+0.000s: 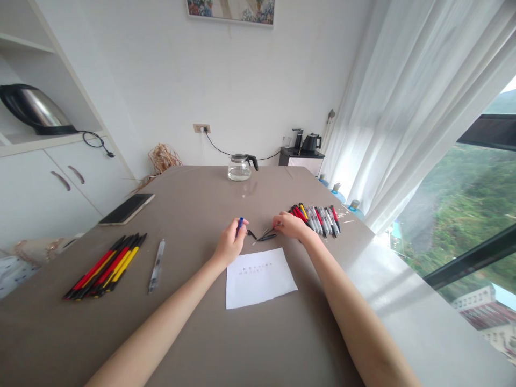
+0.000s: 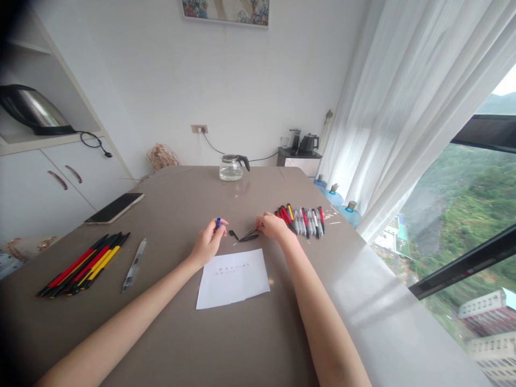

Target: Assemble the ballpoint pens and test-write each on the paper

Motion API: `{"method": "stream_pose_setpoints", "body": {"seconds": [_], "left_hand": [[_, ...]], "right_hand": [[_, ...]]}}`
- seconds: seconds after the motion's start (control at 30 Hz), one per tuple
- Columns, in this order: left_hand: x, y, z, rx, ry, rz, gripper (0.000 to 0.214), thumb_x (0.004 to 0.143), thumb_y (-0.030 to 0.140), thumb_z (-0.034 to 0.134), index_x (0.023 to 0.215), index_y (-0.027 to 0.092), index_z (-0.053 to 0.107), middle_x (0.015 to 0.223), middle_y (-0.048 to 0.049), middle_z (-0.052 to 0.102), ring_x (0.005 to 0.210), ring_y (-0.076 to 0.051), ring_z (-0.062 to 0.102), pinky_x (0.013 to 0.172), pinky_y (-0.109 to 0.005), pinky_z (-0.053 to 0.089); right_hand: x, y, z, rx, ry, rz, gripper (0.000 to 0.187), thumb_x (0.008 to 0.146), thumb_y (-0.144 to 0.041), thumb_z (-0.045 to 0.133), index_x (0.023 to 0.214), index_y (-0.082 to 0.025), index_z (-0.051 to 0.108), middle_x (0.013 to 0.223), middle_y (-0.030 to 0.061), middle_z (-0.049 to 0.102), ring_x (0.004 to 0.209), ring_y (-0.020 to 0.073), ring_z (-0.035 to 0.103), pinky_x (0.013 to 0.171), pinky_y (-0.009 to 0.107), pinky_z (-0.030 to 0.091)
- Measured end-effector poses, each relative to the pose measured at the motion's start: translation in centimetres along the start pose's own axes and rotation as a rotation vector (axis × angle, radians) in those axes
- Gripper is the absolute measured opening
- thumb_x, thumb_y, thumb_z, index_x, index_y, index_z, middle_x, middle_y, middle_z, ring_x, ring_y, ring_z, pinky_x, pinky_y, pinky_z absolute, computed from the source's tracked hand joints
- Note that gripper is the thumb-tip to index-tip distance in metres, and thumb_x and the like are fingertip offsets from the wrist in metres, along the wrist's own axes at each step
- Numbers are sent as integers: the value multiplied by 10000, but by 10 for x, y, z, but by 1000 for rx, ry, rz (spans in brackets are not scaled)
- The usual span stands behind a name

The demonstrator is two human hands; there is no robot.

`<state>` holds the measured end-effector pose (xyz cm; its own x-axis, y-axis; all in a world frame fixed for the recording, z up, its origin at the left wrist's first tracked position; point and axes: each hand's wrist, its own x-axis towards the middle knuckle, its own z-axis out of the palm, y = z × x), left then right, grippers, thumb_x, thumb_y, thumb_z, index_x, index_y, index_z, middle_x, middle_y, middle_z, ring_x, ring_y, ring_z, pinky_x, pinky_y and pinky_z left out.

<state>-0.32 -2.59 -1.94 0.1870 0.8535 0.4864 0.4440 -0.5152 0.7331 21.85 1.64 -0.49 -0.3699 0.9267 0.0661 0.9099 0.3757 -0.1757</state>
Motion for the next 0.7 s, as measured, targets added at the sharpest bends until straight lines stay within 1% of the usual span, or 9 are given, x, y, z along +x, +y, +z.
{"method": "stream_pose_setpoints", "body": {"seconds": [0.13, 0.23, 0.33, 0.43, 0.57, 0.63, 0.7], "left_hand": [[0, 1, 0, 6, -3, 9, 208, 834, 306, 318, 915, 189, 470, 726, -8, 540, 673, -114, 535, 662, -249, 417], [0, 1, -1, 27, 1, 25, 211, 838, 301, 303, 904, 191, 471, 683, 3, 515, 647, -113, 518, 650, -249, 408], [0, 2, -1, 62, 3, 24, 212, 839, 299, 297, 894, 194, 473, 655, 11, 499, 602, -109, 496, 615, -240, 397], [1, 2, -2, 96, 11, 14, 217, 838, 295, 298, 894, 192, 480, 663, 6, 512, 578, -105, 482, 588, -233, 384], [1, 2, -1, 126, 27, 5, 227, 836, 308, 312, 913, 183, 485, 692, -8, 534, 602, -109, 490, 590, -233, 374], [1, 3, -1, 137, 30, 2, 232, 832, 335, 324, 905, 181, 483, 711, -12, 541, 613, -111, 490, 591, -234, 372], [1, 3, 0, 151, 38, -4, 241, 828, 364, 334, 880, 181, 481, 723, -13, 545, 617, -111, 487, 588, -234, 369]], "right_hand": [[-1, 5, 0, 9, -31, -45, 195, 774, -262, 470, 917, -198, 587, 965, 58, 510, 753, 101, 516, 682, 189, 375], [-1, 7, 0, 15, -66, -67, 194, 778, -247, 469, 910, -169, 586, 987, 82, 501, 802, 118, 513, 710, 208, 385], [-3, 8, -6, 50, -97, -78, 183, 782, -230, 457, 893, -160, 586, 981, 90, 506, 834, 136, 510, 735, 233, 389], [-8, 6, -22, 90, -83, -82, 186, 798, -221, 423, 889, -164, 575, 963, 79, 515, 811, 129, 515, 737, 232, 389], [-16, -5, -53, 105, 69, -90, 184, 808, -218, 394, 870, -159, 557, 926, 70, 524, 811, 128, 505, 734, 225, 376], [-21, -13, -67, 96, 108, -77, 181, 807, -201, 387, 868, -155, 551, 921, 69, 526, 804, 128, 505, 722, 223, 373], [-26, -19, -78, 81, 119, -55, 186, 812, -198, 381, 888, -158, 546, 933, 70, 523, 798, 126, 506, 704, 221, 373]]}}
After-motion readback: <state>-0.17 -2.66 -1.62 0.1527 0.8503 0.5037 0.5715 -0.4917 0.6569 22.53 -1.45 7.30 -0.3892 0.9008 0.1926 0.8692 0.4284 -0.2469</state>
